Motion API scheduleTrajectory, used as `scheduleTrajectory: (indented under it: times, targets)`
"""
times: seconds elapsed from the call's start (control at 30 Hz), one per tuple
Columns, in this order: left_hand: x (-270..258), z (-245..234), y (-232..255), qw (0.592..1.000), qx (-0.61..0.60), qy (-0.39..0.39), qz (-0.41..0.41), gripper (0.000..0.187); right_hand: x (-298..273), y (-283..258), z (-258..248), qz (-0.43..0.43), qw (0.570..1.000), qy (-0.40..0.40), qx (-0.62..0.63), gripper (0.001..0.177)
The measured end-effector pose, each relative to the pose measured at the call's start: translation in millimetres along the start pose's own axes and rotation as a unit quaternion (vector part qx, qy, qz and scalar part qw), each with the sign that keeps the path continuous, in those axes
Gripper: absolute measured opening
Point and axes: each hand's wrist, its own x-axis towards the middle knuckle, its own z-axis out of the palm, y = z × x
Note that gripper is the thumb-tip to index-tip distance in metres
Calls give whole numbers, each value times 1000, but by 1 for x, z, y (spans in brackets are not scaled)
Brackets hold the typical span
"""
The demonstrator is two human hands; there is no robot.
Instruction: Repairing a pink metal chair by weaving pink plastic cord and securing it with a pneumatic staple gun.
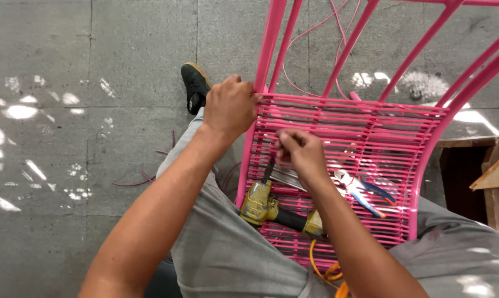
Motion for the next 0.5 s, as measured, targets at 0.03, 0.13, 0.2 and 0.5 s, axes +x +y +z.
scheduleTrajectory:
  times: [0.03,0.13,0.2,0.5]
  targets:
    - [1,0,-1,1000,12,-15,-11,26,-8,1,-4,9,999,-5,-41,21]
    - [2,1,-4,999,28,-28,5,27,-36,4,-9,26,978,-56,-200,23]
    - [3,-1,-5,999,24,-25,20,26,-65,-6,-6,-4,953,-80,-292,25]
    - [12,-3,-14,994,44,-32,96,26,-123,16,-7,-137,732,-169,-646,80]
